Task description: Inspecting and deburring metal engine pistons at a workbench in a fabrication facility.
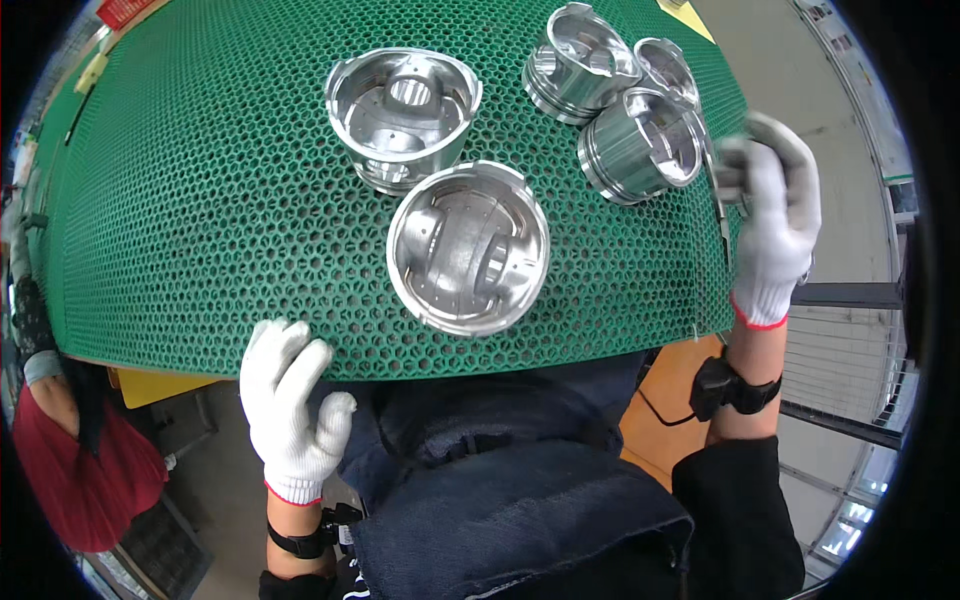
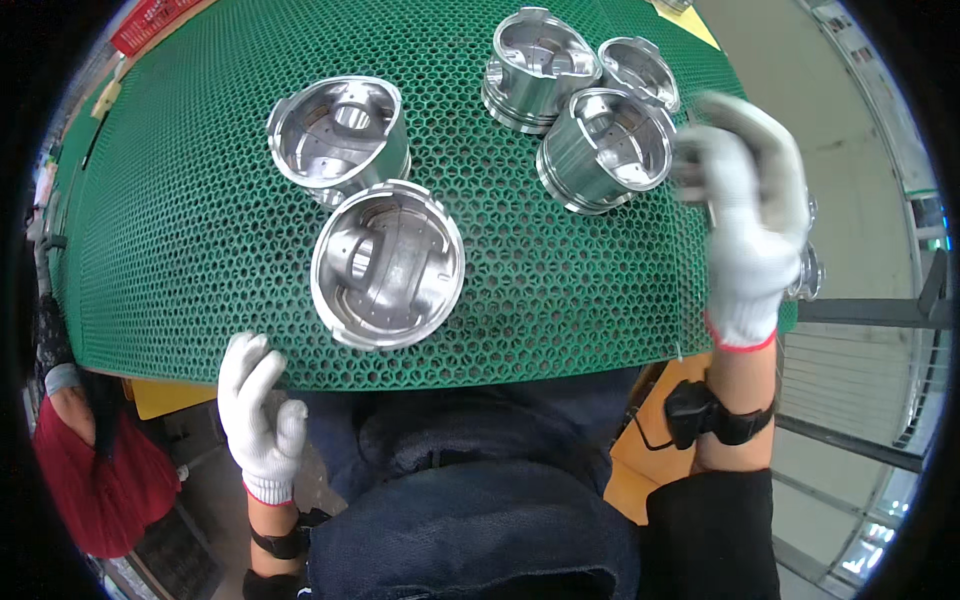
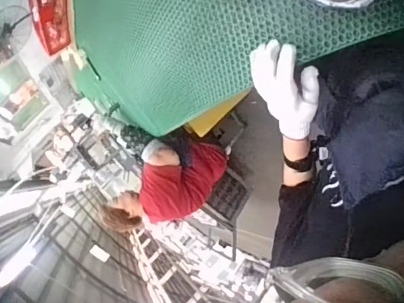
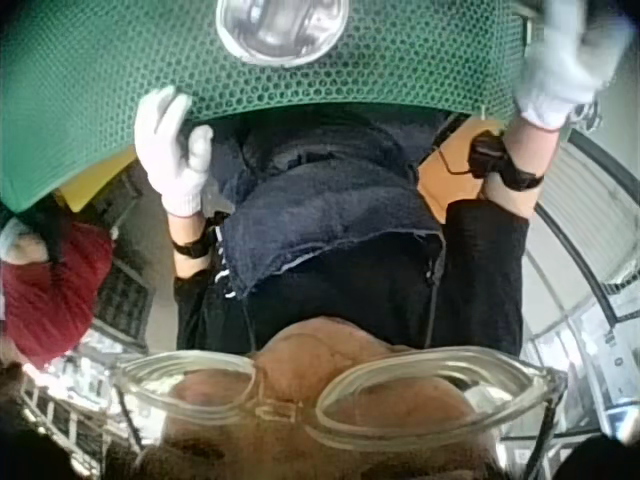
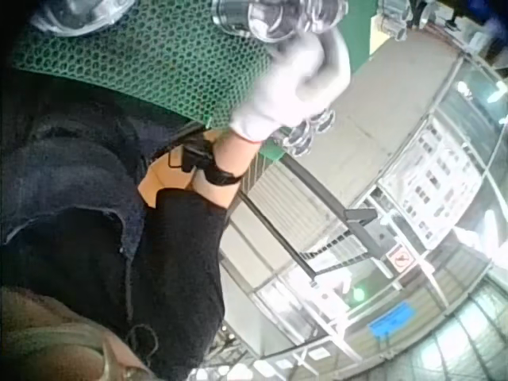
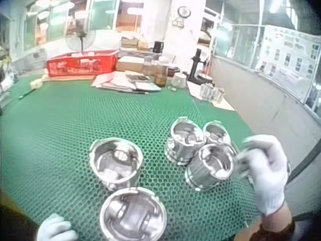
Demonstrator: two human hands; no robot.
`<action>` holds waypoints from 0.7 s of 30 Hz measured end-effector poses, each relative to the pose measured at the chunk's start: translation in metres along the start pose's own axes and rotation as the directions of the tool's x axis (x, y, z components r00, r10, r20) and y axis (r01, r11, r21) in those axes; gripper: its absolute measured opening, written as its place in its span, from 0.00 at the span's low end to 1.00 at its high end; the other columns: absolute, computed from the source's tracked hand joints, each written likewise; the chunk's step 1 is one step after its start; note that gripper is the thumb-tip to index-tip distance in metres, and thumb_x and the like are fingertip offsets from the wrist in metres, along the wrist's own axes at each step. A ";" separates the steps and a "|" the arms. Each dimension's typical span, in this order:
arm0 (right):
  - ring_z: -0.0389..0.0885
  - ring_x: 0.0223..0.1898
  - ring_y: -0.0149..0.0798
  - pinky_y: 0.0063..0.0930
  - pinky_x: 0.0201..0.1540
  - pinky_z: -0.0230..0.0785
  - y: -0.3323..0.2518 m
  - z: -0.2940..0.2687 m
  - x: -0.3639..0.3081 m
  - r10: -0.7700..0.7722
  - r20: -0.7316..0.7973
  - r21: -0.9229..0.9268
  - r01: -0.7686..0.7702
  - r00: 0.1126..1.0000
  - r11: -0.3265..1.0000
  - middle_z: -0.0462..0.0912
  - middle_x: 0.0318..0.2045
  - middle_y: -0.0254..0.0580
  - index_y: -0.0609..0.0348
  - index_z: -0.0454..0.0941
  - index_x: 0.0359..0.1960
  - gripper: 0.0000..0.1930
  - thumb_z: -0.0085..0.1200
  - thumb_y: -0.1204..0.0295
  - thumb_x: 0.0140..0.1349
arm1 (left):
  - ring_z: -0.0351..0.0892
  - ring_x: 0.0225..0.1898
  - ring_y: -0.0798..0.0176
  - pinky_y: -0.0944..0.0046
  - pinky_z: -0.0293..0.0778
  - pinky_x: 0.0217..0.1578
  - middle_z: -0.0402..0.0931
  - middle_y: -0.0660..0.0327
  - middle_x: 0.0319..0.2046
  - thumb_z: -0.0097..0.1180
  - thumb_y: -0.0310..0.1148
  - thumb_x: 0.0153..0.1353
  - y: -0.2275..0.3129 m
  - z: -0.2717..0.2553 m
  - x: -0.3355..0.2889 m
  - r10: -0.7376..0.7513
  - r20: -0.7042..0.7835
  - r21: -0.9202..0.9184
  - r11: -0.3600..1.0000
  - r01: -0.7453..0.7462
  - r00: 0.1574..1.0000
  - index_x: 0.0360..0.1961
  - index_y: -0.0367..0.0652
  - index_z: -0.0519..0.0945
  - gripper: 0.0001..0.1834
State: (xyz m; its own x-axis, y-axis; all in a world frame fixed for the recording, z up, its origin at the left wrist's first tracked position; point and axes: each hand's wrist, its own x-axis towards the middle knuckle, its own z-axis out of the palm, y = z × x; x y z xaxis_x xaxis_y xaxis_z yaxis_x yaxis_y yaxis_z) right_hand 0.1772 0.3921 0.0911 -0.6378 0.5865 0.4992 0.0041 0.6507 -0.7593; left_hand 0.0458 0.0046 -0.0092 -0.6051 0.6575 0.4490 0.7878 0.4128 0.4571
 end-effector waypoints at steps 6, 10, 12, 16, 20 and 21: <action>0.82 0.51 0.48 0.38 0.55 0.72 0.139 -0.057 0.023 0.157 0.055 -0.753 -0.062 0.986 0.655 0.82 0.51 0.48 0.52 0.76 0.57 0.19 0.54 0.65 0.65 | 0.76 0.52 0.41 0.40 0.69 0.56 0.77 0.48 0.47 0.57 0.50 0.64 0.015 0.003 0.042 0.153 -0.002 -0.048 0.987 -0.153 0.988 0.45 0.38 0.81 0.23; 0.80 0.51 0.56 0.46 0.53 0.72 0.147 -0.045 0.042 0.262 0.157 -0.863 0.003 0.952 0.505 0.81 0.50 0.53 0.50 0.73 0.58 0.20 0.51 0.67 0.64 | 0.75 0.53 0.38 0.37 0.66 0.60 0.76 0.46 0.47 0.60 0.51 0.60 0.048 -0.014 0.082 0.342 0.230 -0.152 0.937 -0.313 0.911 0.46 0.34 0.79 0.28; 0.80 0.51 0.56 0.47 0.53 0.72 0.152 -0.046 0.049 0.294 0.176 -0.876 0.014 0.939 0.482 0.81 0.49 0.53 0.50 0.74 0.58 0.20 0.50 0.68 0.64 | 0.77 0.47 0.38 0.38 0.69 0.55 0.77 0.47 0.44 0.64 0.47 0.55 0.070 0.000 0.104 0.444 0.244 -0.226 0.891 -0.395 0.862 0.46 0.34 0.79 0.27; 0.79 0.53 0.57 0.46 0.55 0.71 0.153 -0.041 0.049 0.337 0.192 -0.874 0.005 0.922 0.486 0.82 0.49 0.56 0.51 0.73 0.59 0.21 0.48 0.70 0.63 | 0.77 0.34 0.48 0.50 0.72 0.50 0.77 0.58 0.29 0.58 0.60 0.59 0.061 0.005 0.082 0.275 -0.009 -0.216 0.938 -0.270 0.961 0.53 0.32 0.77 0.38; 0.82 0.48 0.38 0.29 0.52 0.72 0.153 -0.068 0.021 -0.115 0.101 -0.524 0.151 0.988 0.838 0.82 0.50 0.45 0.60 0.71 0.62 0.20 0.44 0.72 0.69 | 0.79 0.44 0.45 0.52 0.71 0.53 0.80 0.50 0.40 0.53 0.64 0.61 0.052 -0.007 0.051 0.012 0.195 -0.058 0.998 -0.001 0.981 0.54 0.33 0.77 0.40; 0.77 0.37 0.25 0.18 0.39 0.71 0.113 -0.059 0.011 0.251 0.012 -0.275 -0.238 0.968 0.931 0.80 0.42 0.38 0.57 0.71 0.64 0.21 0.46 0.72 0.70 | 0.78 0.48 0.44 0.52 0.71 0.54 0.80 0.48 0.44 0.54 0.61 0.62 0.045 0.008 0.029 -0.055 0.063 -0.149 0.987 0.064 0.997 0.54 0.34 0.78 0.37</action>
State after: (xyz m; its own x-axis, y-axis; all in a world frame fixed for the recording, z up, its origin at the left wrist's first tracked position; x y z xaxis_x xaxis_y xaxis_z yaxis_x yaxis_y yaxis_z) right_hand 0.2163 0.5004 0.0356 -0.6254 0.7252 0.2881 0.3675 0.5995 -0.7111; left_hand 0.0645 0.0475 0.0185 -0.6390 0.6721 0.3741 0.7216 0.3553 0.5942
